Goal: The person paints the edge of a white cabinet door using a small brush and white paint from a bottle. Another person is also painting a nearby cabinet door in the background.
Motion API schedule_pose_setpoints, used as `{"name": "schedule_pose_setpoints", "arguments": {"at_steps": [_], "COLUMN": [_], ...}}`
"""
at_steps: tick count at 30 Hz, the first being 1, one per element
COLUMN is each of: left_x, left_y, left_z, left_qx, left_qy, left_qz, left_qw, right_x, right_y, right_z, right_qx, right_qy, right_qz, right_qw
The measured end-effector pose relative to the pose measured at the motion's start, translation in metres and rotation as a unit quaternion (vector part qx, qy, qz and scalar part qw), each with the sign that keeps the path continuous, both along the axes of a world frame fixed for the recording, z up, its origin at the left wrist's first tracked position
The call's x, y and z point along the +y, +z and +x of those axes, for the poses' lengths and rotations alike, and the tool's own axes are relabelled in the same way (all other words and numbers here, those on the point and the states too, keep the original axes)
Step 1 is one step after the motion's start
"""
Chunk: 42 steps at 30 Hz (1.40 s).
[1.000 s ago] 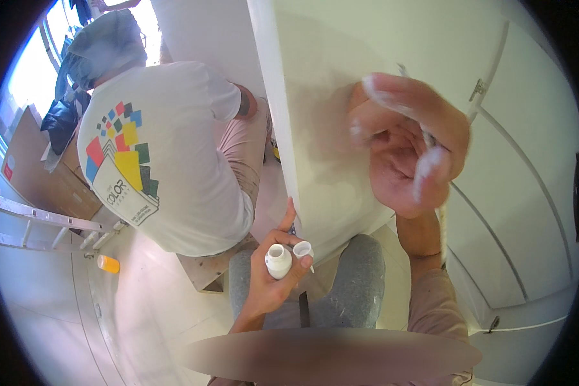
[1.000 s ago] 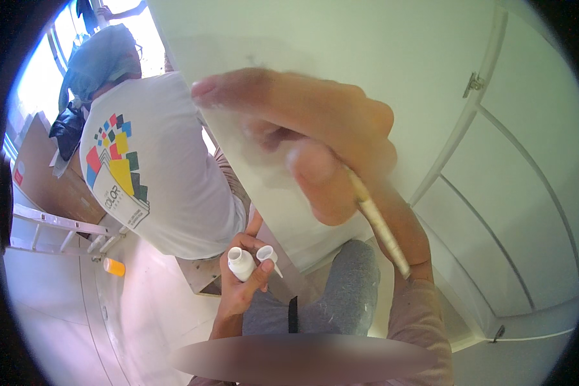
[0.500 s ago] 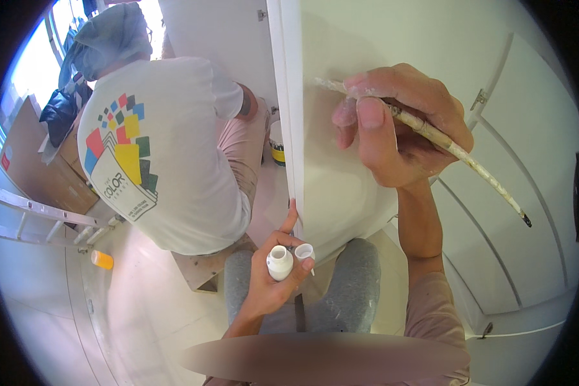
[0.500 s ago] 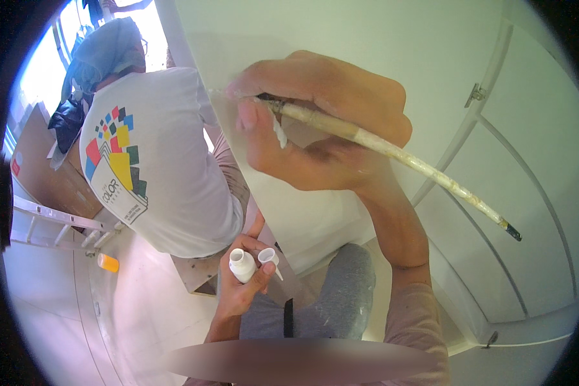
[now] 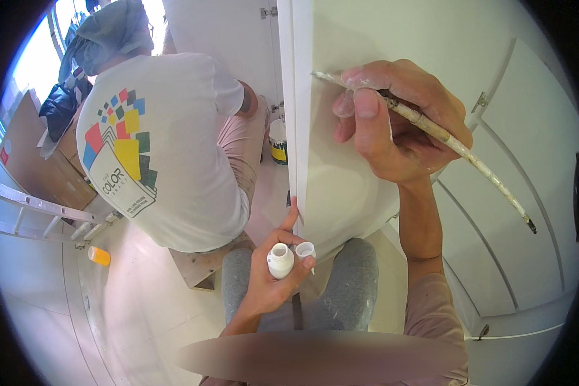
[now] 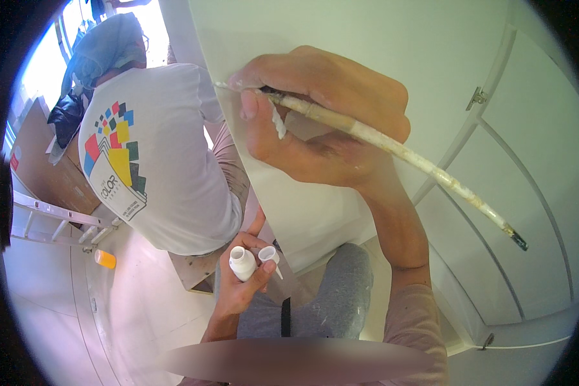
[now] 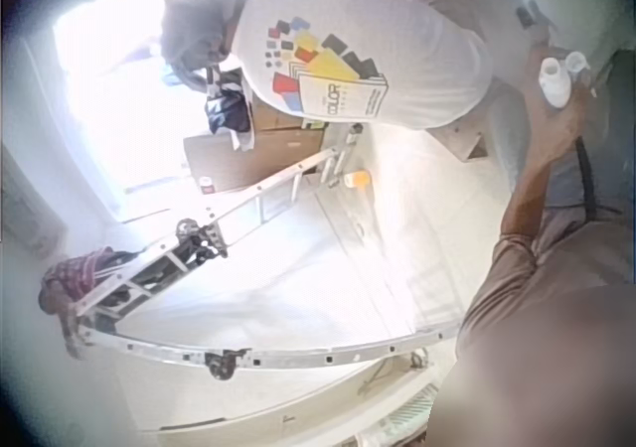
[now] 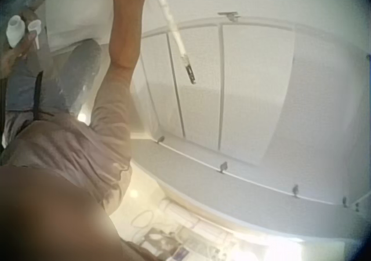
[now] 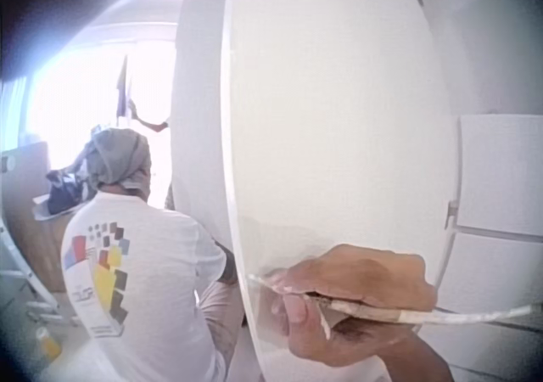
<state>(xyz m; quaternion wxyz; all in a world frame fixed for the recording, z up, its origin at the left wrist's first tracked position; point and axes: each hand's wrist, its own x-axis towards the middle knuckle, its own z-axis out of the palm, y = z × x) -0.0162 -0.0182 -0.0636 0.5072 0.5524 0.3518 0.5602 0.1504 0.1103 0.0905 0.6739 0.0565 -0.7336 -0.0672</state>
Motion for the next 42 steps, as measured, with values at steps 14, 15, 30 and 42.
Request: {"name": "schedule_pose_setpoints", "arguments": {"at_steps": [14,15,30,42], "left_x": [-0.001,-0.001,-0.002,-0.002], "left_y": [0.002,0.002,0.003,0.003], "left_z": [-0.002,-0.003,-0.001,0.001], "left_qx": [0.008,0.012,-0.003,0.008], "left_qy": [-0.007,-0.008,-0.003,0.002], "left_qz": [-0.005,-0.013,-0.019,-0.011], "left_qw": [1.000,1.000,1.000,1.000], "right_x": [-0.002,-0.002,0.006,-0.003], "right_y": [-0.001,-0.001,-0.013,-0.014], "right_z": [0.001,0.002,-0.003,0.003], "right_qx": [-0.004,-0.005,0.026,-0.001], "right_qy": [-0.006,-0.002,-0.114,-0.066], "right_qz": [-0.003,0.000,0.153,0.066], "right_qw": [1.000,1.000,0.981,0.996]}}
